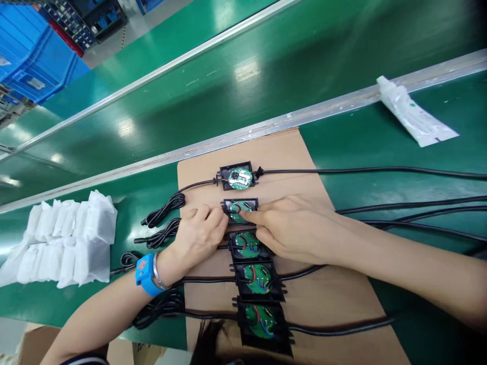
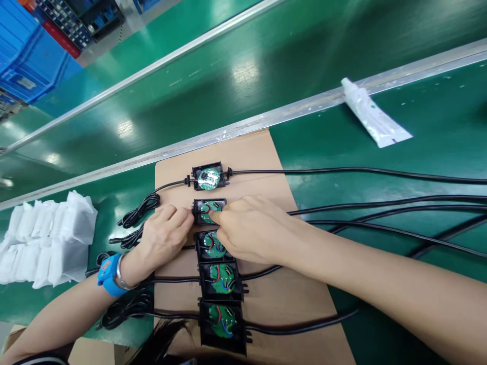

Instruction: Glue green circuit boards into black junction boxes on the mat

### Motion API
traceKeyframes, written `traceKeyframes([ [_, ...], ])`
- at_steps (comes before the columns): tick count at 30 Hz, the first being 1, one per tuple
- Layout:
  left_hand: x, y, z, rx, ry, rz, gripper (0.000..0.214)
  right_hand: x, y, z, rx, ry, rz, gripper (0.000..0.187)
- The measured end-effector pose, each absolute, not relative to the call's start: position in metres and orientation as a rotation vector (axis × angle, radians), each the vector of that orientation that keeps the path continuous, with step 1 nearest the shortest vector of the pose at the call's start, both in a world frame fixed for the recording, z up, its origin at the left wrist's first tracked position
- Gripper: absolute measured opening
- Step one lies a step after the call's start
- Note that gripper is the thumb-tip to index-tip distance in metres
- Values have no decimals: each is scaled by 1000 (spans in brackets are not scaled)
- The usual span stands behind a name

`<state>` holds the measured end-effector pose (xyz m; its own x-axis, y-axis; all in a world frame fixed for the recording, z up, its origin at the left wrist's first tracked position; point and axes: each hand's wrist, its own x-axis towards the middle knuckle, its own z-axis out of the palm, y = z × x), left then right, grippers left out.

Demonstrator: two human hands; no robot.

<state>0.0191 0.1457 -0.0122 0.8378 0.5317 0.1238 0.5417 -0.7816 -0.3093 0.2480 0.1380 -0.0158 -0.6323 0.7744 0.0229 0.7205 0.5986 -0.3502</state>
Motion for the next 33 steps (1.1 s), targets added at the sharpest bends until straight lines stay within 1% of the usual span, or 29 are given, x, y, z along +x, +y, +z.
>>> traceKeyframes([
  [6, 20, 138, -5, -2664, -858, 97, 21, 247, 137, -14, -1289, -2662, 508, 29],
  [10, 24, 145, 5, -2837, -1067, -104, 16, 249, 136, -12, -1308, -2649, 609, 31],
  [14, 30, 155, -1, -3125, -879, -218, 16, 259, 139, -6, -1365, -2627, 749, 34],
  [16, 29, 158, -7, -3183, -838, -251, 16, 265, 141, -4, -1398, -2578, 853, 30],
  [19, 25, 159, -13, -3212, -822, -244, 16, 271, 142, -4, -1407, -2506, 938, 16],
  [22, 22, 158, -15, -3234, -767, -180, 20, 273, 140, -5, -1434, -2510, 836, 9],
  [26, 23, 156, -17, -3250, -789, -230, 21, 270, 138, -12, -1285, -2600, 610, 16],
  [29, 24, 157, -19, -3274, -814, -277, 19, 265, 136, -25, -1195, -2458, 445, 22],
  [33, 25, 157, -18, -3285, -815, -312, 17, 264, 134, -42, -1186, -2318, 439, 22],
])
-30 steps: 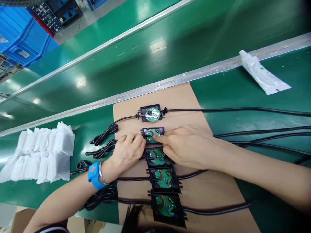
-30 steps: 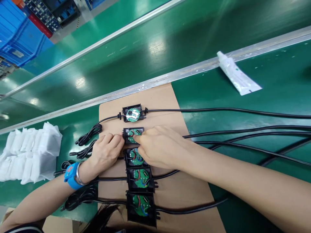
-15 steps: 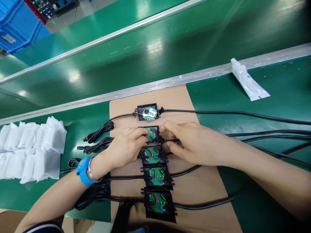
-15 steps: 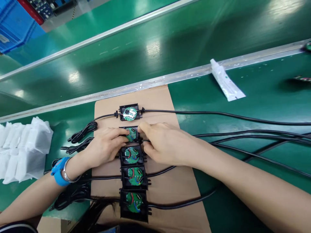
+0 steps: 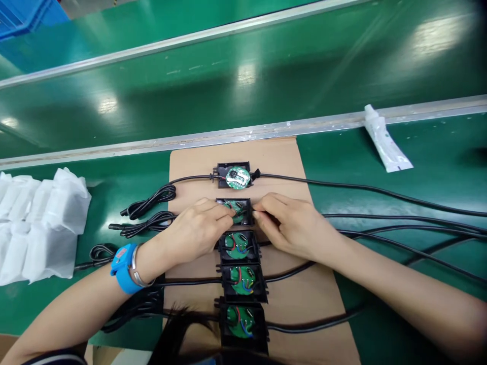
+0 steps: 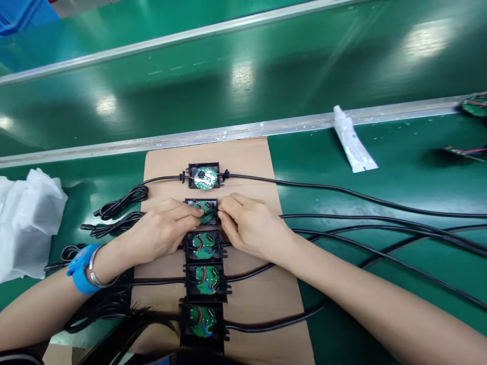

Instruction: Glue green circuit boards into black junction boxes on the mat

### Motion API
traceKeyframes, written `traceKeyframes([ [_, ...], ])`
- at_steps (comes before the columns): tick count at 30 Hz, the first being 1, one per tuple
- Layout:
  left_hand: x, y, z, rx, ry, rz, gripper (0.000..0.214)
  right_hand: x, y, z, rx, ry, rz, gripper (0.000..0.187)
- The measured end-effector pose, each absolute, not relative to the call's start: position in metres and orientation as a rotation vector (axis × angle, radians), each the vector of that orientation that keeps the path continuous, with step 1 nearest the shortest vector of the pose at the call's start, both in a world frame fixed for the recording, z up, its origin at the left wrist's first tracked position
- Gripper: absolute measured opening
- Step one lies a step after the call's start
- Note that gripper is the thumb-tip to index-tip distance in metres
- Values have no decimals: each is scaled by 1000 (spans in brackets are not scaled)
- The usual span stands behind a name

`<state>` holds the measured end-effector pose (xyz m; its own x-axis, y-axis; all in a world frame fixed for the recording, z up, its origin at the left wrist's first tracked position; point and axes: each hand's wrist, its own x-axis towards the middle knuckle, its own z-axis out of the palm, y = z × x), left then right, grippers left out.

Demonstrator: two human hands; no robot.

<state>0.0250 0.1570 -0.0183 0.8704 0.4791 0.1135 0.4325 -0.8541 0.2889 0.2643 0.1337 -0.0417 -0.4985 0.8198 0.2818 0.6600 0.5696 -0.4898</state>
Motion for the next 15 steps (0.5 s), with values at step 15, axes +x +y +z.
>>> traceKeyframes([
  [15, 46, 159, -6, 2805, 767, -41, 36, 257, 131, -27, -1270, -2734, -29, 25],
])
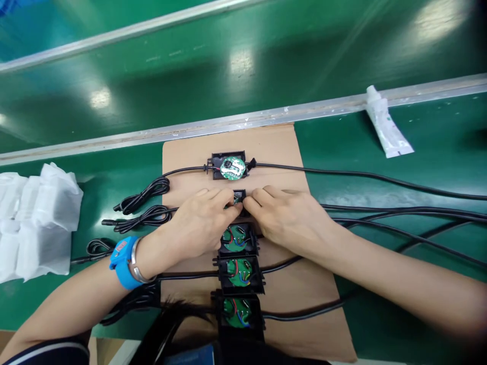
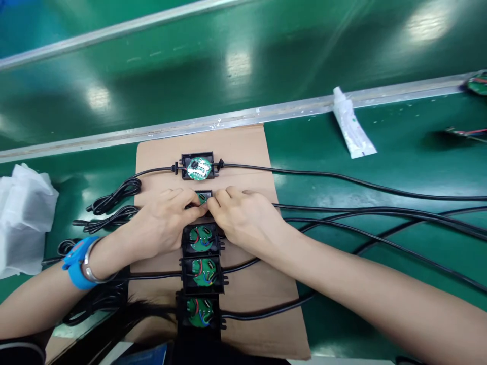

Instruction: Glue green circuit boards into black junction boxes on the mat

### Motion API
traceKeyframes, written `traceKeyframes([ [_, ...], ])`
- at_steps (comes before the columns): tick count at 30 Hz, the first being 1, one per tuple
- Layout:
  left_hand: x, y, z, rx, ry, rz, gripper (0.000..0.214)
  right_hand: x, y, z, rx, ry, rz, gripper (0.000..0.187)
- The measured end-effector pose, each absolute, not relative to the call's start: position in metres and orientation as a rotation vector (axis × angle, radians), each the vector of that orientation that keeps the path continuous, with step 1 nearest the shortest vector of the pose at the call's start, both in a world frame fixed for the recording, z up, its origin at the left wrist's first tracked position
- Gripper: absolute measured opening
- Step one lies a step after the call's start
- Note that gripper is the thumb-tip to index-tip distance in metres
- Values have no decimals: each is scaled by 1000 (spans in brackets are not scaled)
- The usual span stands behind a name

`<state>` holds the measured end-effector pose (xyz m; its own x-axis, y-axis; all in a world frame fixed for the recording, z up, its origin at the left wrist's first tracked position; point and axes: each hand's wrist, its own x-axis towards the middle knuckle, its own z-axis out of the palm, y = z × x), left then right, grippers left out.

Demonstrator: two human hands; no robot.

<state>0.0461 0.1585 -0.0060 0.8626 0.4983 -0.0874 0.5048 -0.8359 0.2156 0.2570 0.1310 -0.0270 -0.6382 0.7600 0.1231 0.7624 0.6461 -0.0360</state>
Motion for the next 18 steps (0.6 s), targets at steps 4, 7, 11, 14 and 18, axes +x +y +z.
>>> traceKeyframes([
  [4, 41, 155, -9, 2795, 784, 43, 43, 265, 131, -36, -1262, -2571, 29, 24],
  [7, 41, 155, -10, 2804, 792, 52, 51, 269, 135, -45, -1225, -2403, 221, 24],
  [11, 47, 154, -8, 2790, 819, -15, 48, 272, 141, -52, -1138, -2350, 399, 29],
  [14, 42, 155, -4, 2717, 810, 82, 46, 276, 142, -47, -1095, -2368, 434, 25],
  [18, 20, 158, 4, 2544, 990, 440, 32, 268, 133, -30, -1149, -2365, 250, 23],
])
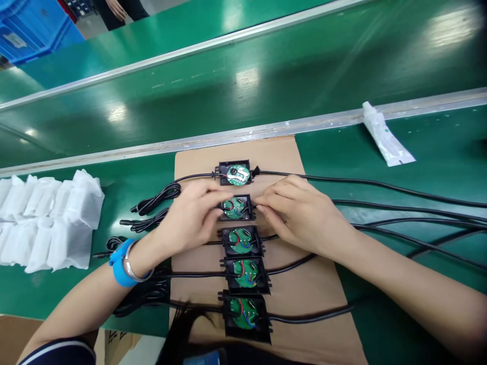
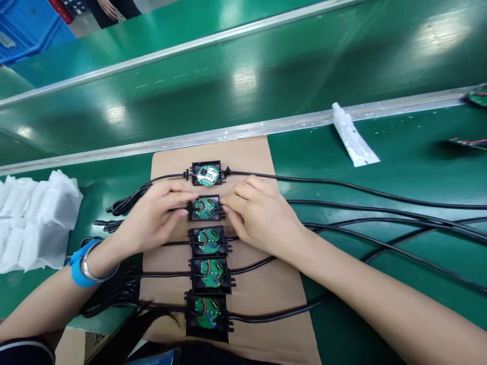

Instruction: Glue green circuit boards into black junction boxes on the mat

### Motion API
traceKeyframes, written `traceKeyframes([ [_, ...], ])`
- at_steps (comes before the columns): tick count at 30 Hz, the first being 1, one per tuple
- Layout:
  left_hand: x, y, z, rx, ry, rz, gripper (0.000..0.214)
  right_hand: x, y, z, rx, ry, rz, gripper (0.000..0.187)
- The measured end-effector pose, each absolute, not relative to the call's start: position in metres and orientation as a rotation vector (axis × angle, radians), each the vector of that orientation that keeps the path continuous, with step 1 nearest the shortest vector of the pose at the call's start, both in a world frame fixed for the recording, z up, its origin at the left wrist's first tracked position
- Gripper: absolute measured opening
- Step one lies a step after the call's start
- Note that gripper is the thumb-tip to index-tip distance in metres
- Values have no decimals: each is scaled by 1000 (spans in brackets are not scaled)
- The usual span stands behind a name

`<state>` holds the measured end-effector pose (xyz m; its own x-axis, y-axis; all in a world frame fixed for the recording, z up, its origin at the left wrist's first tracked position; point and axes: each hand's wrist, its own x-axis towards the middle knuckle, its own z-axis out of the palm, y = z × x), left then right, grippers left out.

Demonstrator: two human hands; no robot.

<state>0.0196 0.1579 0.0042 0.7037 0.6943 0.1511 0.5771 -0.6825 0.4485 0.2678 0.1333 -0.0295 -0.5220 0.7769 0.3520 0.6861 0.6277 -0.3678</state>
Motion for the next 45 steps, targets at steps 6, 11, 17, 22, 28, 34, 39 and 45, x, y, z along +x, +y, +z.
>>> traceKeyframes([
  [6, 2, 164, -6, 2355, 1242, 298, 13, 219, 117, -19, -1172, -2533, 172, 41],
  [11, 9, 162, -18, 2388, 1216, 344, 14, 199, 121, -19, -1172, -2694, 117, 48],
  [17, 9, 165, -21, 2576, 1186, 269, 18, 212, 136, -21, -1151, -2710, 291, 44],
  [22, 14, 146, -6, 2717, 1172, 349, 21, 253, 123, -9, -1154, -2342, 371, 39],
  [28, 34, 89, -2, 2857, 882, 203, 33, 273, 79, -12, -1102, -2357, 429, 31],
  [34, 40, 82, -11, 2997, 818, -4, 42, 268, 72, -39, -1196, -2301, 350, 27],
  [39, 43, 79, -10, 3086, 735, -35, 40, 267, 75, -46, -1179, -2337, 350, 25],
  [45, 33, 105, 4, 2821, 797, 143, 32, 278, 95, -28, -1079, -2384, 497, 25],
])
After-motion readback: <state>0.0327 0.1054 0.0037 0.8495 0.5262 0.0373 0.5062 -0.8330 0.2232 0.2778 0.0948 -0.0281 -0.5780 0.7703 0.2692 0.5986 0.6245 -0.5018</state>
